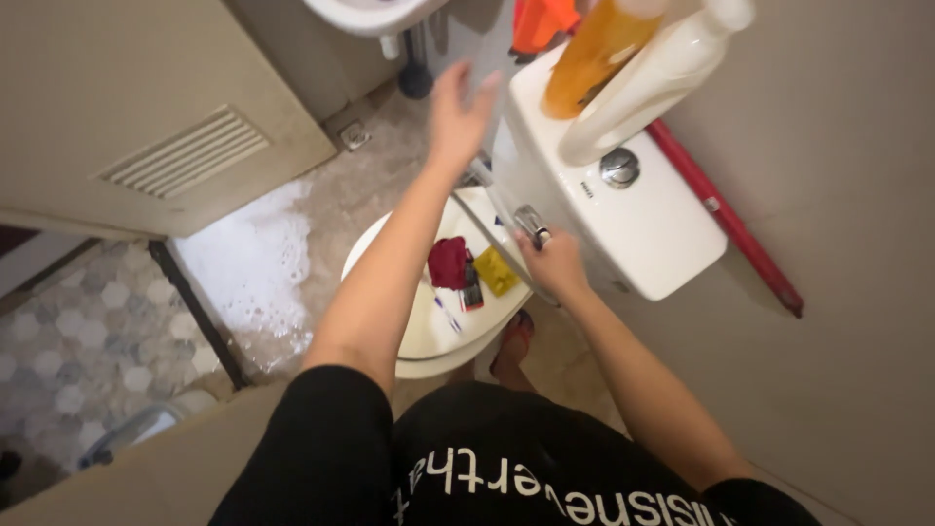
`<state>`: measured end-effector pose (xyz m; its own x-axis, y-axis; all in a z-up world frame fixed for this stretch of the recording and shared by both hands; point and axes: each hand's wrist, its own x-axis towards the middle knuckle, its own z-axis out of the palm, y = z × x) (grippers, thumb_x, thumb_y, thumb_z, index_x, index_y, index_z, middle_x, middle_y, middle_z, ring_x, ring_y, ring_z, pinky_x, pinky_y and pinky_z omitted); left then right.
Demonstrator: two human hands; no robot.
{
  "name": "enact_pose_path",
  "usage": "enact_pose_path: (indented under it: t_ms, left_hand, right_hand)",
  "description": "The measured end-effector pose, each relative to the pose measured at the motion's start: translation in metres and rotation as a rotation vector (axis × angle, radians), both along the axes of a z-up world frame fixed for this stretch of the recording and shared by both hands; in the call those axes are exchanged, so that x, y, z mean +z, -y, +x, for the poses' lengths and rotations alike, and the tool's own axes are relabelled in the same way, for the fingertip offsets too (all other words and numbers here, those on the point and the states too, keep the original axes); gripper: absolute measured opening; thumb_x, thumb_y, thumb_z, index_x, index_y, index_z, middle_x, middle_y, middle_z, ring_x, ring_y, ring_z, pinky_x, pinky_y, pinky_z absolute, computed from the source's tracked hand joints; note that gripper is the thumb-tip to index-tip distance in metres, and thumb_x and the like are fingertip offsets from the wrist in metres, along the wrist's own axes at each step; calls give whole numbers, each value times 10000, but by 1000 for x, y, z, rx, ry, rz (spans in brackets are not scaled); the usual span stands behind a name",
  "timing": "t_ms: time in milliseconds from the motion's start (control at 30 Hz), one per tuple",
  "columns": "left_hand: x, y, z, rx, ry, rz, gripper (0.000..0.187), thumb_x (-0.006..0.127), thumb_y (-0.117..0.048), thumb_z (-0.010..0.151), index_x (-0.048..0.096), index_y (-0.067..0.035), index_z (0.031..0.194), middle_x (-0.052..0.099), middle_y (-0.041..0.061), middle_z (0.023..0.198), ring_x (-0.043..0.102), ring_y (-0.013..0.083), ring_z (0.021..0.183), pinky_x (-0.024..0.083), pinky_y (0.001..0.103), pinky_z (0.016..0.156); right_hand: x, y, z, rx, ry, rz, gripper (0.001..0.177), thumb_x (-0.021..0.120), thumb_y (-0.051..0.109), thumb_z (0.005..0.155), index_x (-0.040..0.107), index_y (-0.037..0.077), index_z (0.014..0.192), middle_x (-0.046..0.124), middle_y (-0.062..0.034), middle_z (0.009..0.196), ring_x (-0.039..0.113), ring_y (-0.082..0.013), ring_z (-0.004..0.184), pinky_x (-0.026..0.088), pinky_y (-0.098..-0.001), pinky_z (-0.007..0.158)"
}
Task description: The person cleans a toilet area by scrubbing the toilet tank with a sponge, rinsing toiletries using a bidet sprayer, and scrubbing the toilet base and floor with a long-handled brush while spraying water.
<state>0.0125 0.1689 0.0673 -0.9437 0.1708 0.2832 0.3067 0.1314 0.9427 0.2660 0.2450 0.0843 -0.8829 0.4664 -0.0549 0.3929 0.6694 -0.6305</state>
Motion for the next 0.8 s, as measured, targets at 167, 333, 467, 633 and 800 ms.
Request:
enact_pose_path:
  t_ms: [167, 333, 467, 633, 800]
  left_hand:
    - [-120, 98, 49, 55, 389, -551, 251, 638, -225, 990, 752, -20, 1081, 738, 251, 1062, 698, 403, 1043, 540, 440, 924]
    - [-192, 140, 109, -74, 489, -750, 302, 623, -116, 824, 716, -9, 1090, 705, 274, 1098, 673, 426, 1063, 523, 450, 945]
    - [-204, 139, 140, -62, 645, -768, 325, 601, -136, 856, 671, -12, 1149, 714, 283, 1131, 677, 429, 1100, 524, 447, 980]
    - [-197, 113, 159, -39, 710, -907, 724, 726, -248, 826, 420, -26, 1443, 495, 361, 1374, 574, 523, 1172, 489, 511, 997]
    - [-231, 90, 174, 51, 683, -1037, 1151, 855, -406, 751, 181, 111, 1529, 497, 332, 1383, 510, 484, 1275, 372, 539, 1115]
  right_hand:
    - [-5, 0, 14, 236, 174, 28, 371, 718, 427, 889, 699, 68, 982, 693, -214, 772, 678, -435, 747, 534, -519, 659]
    - [-33, -7, 27, 437, 246, 209, 376, 730, 459, 867, 672, 89, 905, 701, -187, 777, 676, -424, 745, 529, -542, 656]
    - [-61, -13, 32, 406, 298, 239, 376, 705, 469, 893, 666, 94, 895, 703, -191, 777, 683, -422, 735, 533, -543, 661]
    - [-85, -18, 29, 416, 415, 259, 418, 699, 493, 900, 648, 78, 890, 699, -204, 766, 686, -426, 725, 534, -549, 650]
    - [-104, -24, 36, 401, 341, 134, 391, 711, 451, 884, 642, 66, 875, 687, -218, 754, 670, -444, 721, 524, -554, 647]
